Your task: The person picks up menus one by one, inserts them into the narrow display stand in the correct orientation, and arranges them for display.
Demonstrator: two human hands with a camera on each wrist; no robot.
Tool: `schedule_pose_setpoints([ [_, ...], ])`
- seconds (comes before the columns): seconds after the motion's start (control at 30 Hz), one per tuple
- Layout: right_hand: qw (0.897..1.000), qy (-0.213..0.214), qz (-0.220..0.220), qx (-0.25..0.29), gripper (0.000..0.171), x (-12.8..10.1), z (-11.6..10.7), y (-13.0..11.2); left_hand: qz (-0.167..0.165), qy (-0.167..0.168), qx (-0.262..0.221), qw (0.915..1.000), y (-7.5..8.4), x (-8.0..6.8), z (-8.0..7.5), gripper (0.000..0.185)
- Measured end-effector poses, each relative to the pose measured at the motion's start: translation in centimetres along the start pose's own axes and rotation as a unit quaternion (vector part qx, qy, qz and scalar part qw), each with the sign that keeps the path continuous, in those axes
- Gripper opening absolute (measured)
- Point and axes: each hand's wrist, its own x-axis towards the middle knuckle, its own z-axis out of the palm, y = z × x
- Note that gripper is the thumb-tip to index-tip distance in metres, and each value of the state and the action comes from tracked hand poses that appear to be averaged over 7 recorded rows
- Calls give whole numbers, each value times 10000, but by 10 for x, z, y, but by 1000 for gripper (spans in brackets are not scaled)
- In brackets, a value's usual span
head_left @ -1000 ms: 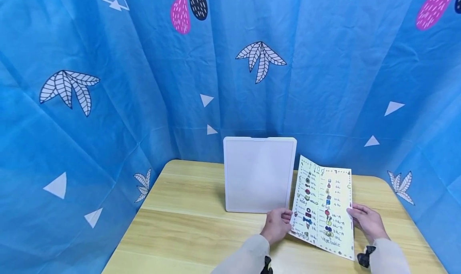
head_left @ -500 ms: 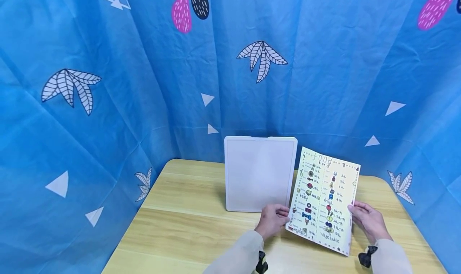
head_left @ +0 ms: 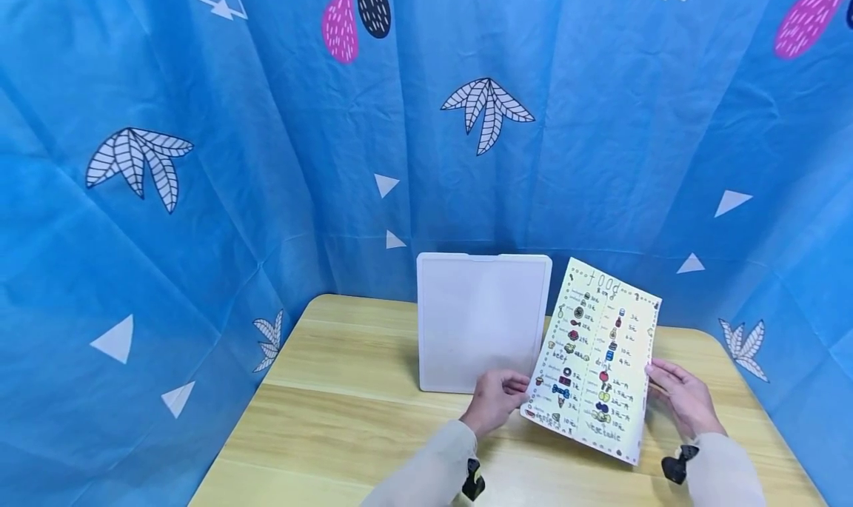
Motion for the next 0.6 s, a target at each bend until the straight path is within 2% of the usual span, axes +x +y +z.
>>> schedule_pose_setpoints([
  [0.33, 9991, -7, -383, 162, 15, 2, 8, -23, 106, -88, 106, 9998, 10, 0, -8, 20],
  [0.6, 9978, -114, -625, 206, 14, 3, 8, -52, 221, -208, 119, 9995, 15, 1, -15, 20],
])
